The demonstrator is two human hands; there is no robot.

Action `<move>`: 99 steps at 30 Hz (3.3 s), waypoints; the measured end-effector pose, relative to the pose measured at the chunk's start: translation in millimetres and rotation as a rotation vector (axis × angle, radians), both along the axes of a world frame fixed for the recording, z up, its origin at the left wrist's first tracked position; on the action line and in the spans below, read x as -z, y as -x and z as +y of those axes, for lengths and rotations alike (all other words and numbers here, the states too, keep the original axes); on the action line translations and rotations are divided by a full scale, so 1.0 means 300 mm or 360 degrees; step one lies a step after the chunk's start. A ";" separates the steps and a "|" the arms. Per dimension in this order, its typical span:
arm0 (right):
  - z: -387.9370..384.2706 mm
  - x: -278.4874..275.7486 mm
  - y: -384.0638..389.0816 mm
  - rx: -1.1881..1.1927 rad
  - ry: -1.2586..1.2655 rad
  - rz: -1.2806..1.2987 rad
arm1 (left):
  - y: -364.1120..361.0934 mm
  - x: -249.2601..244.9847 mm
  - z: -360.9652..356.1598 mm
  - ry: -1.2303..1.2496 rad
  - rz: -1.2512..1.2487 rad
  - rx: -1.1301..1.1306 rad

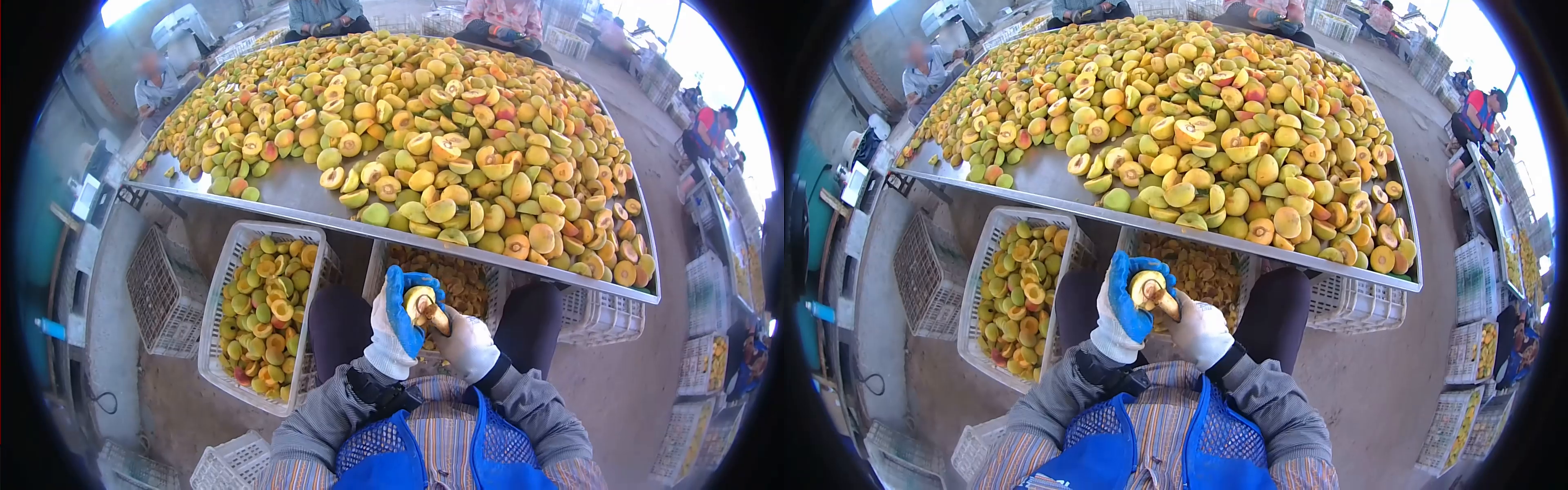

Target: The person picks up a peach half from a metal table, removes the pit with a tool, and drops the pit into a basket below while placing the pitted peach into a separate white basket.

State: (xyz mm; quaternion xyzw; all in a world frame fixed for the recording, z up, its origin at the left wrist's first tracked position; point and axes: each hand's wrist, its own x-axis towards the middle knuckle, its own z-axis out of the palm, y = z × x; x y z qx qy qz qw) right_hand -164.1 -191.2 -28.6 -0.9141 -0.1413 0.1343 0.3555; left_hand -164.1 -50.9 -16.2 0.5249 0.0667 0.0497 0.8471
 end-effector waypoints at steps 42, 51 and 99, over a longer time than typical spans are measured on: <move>-0.096 0.168 -0.117 -0.0163 0.0327 0.0635 | -0.627 -0.046 0.335 -0.2494 0.0478 0.0292; -0.068 0.134 -0.101 -0.0242 0.0316 0.0545 | -0.372 0.032 0.434 0.1191 -0.0241 -0.0064; 0.000 -0.158 -0.028 -0.0075 -0.0314 0.0985 | -0.035 -0.036 0.092 -0.0607 0.0150 0.0475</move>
